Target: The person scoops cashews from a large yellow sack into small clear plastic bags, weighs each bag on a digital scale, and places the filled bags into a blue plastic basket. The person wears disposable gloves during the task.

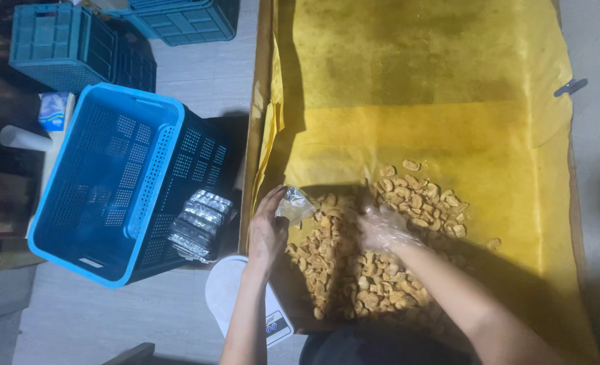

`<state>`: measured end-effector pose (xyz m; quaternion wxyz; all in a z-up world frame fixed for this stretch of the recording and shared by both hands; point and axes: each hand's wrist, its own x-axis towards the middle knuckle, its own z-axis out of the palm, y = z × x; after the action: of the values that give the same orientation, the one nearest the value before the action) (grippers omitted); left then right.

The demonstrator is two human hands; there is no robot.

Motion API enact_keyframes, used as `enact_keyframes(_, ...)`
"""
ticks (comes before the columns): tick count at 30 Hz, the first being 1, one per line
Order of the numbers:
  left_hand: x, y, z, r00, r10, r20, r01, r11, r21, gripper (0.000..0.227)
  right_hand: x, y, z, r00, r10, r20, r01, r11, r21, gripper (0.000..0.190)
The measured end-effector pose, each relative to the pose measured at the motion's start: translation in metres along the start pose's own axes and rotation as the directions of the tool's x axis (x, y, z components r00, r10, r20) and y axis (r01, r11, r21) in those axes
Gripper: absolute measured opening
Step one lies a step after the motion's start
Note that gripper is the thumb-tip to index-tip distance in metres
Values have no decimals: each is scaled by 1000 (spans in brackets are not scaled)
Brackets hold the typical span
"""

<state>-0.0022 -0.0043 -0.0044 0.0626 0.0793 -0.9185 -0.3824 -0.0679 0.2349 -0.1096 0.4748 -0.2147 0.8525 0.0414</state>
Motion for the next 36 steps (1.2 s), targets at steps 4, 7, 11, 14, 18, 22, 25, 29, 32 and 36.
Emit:
enact_keyframes(4, 1, 0, 7, 999, -27, 34, 27, 1000, -4, 62, 1, 6, 27, 990, 25, -142, -24, 1000, 13, 61)
enact_keyframes(7, 2, 4, 10, 998, -27, 50, 28, 999, -17, 63, 10, 1, 38, 981, 27, -190, -44, 995, -85, 45)
enact_keyframes(11, -3, 10, 13, 996, -59, 63, 62, 996, -58, 64, 29, 9, 53, 987, 63, -145, -61, 998, 18, 39)
enact_keyframes(14, -9, 10, 12, 991, -111, 78, 118, 988, -99, 67, 33, 6, 64, 965, 181, -191, -105, 930, 351, 37)
enact_keyframes(18, -18, 11, 24, 981, -137, 138, 160, 972, -171, 66, 0, 5, 61, 968, -63, -241, 64, 998, -3, 32)
enact_keyframes(22, -24, 17, 49, 977, -26, 213, 55, 989, -134, 69, -61, 26, 43, 991, 133, -25, -33, 414, 910, 53)
enact_keyframes(25, -29, 28, 72, 953, 40, 301, -7, 994, -111, 67, -96, 56, 37, 979, 112, -173, 192, -194, 962, 54)
enact_keyframes(29, -40, 60, 110, 881, -55, 469, 144, 977, -157, 68, -110, 77, 32, 748, 102, -655, 621, -456, 638, 63)
enact_keyframes(32, -40, 89, 136, 883, -78, 463, 179, 967, -179, 77, -112, 76, 26, 607, -40, -794, 524, -731, 437, 60)
enact_keyframes(36, -42, 111, 146, 965, 80, 248, -19, 972, -236, 80, -114, 61, 23, 521, 354, -777, 794, -536, 288, 55)
